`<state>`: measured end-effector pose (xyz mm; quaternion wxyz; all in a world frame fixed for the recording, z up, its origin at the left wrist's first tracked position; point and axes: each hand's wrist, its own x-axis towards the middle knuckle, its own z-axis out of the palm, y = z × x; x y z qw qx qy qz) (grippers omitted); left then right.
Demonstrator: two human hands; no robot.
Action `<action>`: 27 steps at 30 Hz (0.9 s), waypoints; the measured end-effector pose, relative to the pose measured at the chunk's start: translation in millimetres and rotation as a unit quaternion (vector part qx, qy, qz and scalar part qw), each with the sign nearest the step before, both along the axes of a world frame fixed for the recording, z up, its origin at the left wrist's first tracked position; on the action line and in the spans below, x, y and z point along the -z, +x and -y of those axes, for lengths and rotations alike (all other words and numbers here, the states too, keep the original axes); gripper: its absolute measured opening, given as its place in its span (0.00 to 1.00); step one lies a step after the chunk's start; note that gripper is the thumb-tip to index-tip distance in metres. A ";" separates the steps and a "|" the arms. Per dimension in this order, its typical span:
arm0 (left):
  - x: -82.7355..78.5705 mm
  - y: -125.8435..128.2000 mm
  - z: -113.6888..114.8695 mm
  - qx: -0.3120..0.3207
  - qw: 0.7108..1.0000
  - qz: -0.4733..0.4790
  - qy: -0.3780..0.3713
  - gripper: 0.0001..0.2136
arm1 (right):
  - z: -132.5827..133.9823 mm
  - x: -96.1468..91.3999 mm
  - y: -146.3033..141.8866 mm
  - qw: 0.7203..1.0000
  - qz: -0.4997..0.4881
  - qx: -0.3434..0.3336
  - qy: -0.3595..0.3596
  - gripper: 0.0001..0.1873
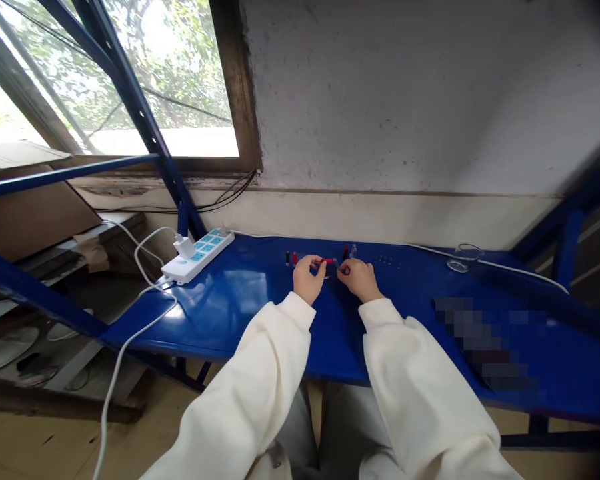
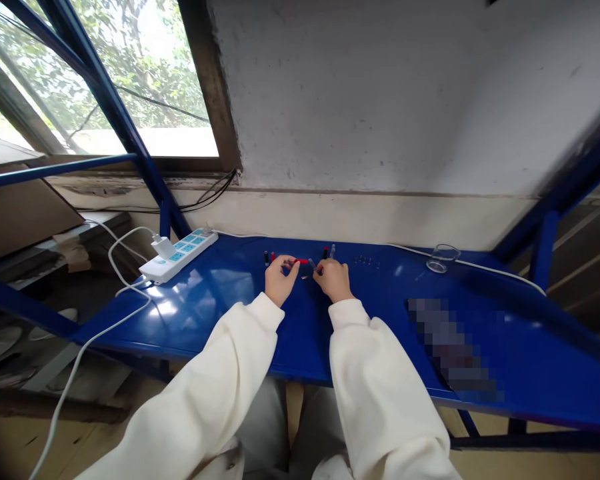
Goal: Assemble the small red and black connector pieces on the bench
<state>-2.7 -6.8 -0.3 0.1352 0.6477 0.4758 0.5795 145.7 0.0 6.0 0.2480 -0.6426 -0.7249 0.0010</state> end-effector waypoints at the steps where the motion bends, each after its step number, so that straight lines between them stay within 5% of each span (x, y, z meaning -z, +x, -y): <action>1: -0.4 -0.3 0.1 -0.001 1.000 0.002 -0.004 0.06 | 1.7 -0.6 -2.0 1.000 0.004 -0.013 0.002 0.07; 17: -1.0 -1.7 -1.7 0.003 1.000 0.001 -0.019 0.07 | 1.8 5.3 -5.5 0.998 0.013 -0.055 0.008 0.05; 27: 1.0 -0.1 5.0 0.056 0.988 -0.142 0.012 0.14 | 2.1 4.7 -7.3 0.998 0.013 -0.048 0.029 0.06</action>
